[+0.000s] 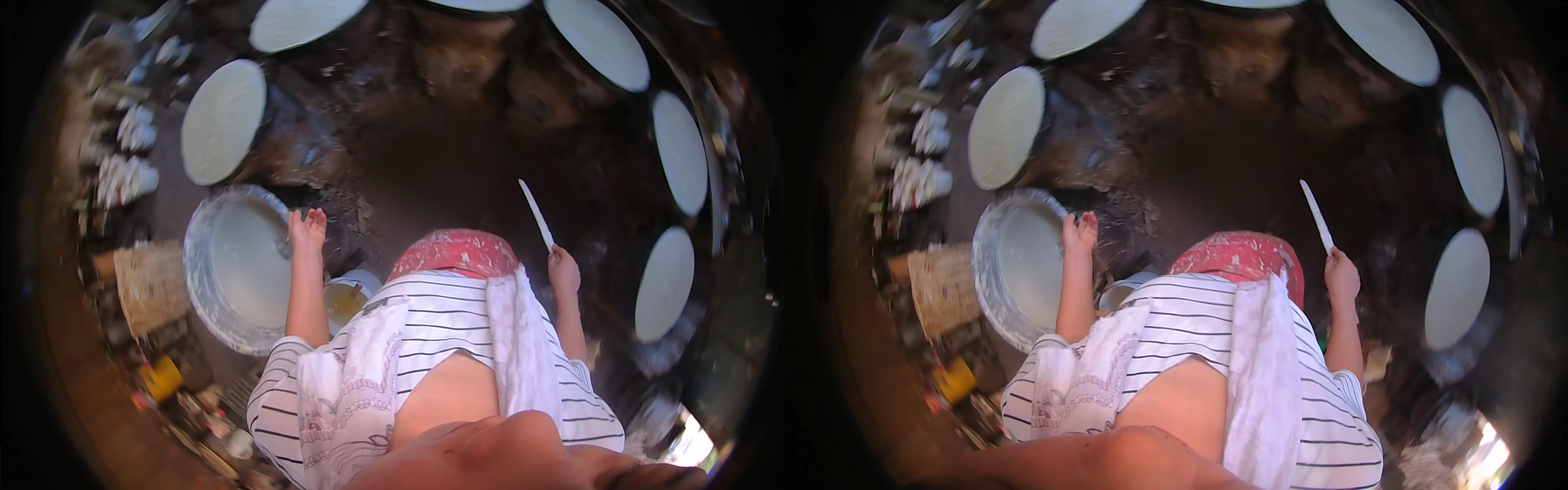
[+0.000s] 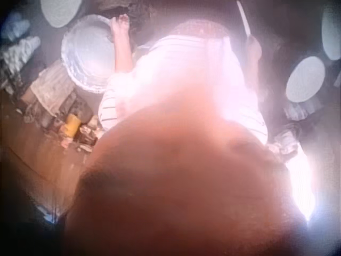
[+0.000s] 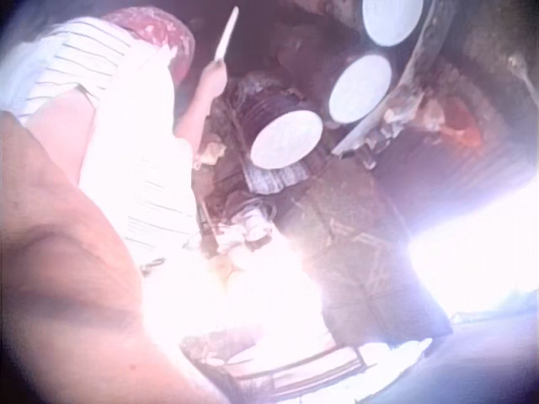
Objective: The person spreads rice batter onto circular steaming cloths using a ladle, peels the steamed sheets off with a stick, and places them onto drying racks.
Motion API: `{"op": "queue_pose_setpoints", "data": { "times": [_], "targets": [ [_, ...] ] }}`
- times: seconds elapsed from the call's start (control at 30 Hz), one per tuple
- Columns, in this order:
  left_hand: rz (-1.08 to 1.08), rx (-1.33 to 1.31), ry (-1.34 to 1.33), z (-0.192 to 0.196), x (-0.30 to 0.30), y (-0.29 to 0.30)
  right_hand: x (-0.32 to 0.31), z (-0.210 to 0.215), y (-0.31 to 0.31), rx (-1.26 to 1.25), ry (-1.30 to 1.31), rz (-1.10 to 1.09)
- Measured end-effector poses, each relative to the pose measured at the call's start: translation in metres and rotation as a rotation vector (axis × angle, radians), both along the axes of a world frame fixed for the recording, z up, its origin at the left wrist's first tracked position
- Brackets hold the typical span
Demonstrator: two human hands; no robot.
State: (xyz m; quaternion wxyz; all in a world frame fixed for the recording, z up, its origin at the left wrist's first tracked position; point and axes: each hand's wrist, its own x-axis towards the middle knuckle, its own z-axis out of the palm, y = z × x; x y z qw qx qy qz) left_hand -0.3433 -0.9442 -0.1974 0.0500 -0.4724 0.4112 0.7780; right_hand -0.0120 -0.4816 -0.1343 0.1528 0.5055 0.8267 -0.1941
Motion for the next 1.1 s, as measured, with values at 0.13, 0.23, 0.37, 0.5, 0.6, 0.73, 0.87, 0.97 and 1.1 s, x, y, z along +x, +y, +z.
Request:
{"op": "queue_pose_setpoints", "data": {
  "times": [0.13, 0.23, 0.37, 0.5, 0.6, 0.73, 0.87, 0.97, 1.1],
  "targets": [
    [-1.061, 0.765, 0.531, 0.139, 0.050, 0.128, 0.122, -0.008, 0.037, 0.086, -0.224, -0.161],
    [-1.400, 1.694, 1.197, 0.195, 0.056, 0.240, 0.159, 0.017, 0.078, 0.138, -0.312, -0.210],
    [-1.791, 2.342, 1.342, 0.243, 0.068, 0.378, 0.213, 0.015, 0.105, 0.148, -0.439, -0.302],
    [-2.032, 2.309, 1.158, 0.224, 0.075, 0.439, 0.206, 0.004, 0.148, 0.146, -0.496, -0.253],
    [-2.140, 2.414, 1.113, 0.217, 0.058, 0.471, 0.210, -0.010, 0.162, 0.092, -0.573, -0.214],
    [-2.154, 2.479, 1.005, 0.211, 0.029, 0.501, 0.188, 0.005, 0.173, 0.059, -0.602, -0.273],
    [-2.316, 2.500, 0.726, 0.208, -0.002, 0.509, 0.171, 0.010, 0.187, 0.073, -0.606, -0.250],
    [-2.077, 2.436, 0.926, 0.208, -0.006, 0.515, 0.162, 0.007, 0.192, 0.059, -0.634, -0.246],
    [-2.118, 2.466, 0.872, 0.210, -0.017, 0.528, 0.146, 0.003, 0.192, 0.093, -0.680, -0.149]
  ]
}}
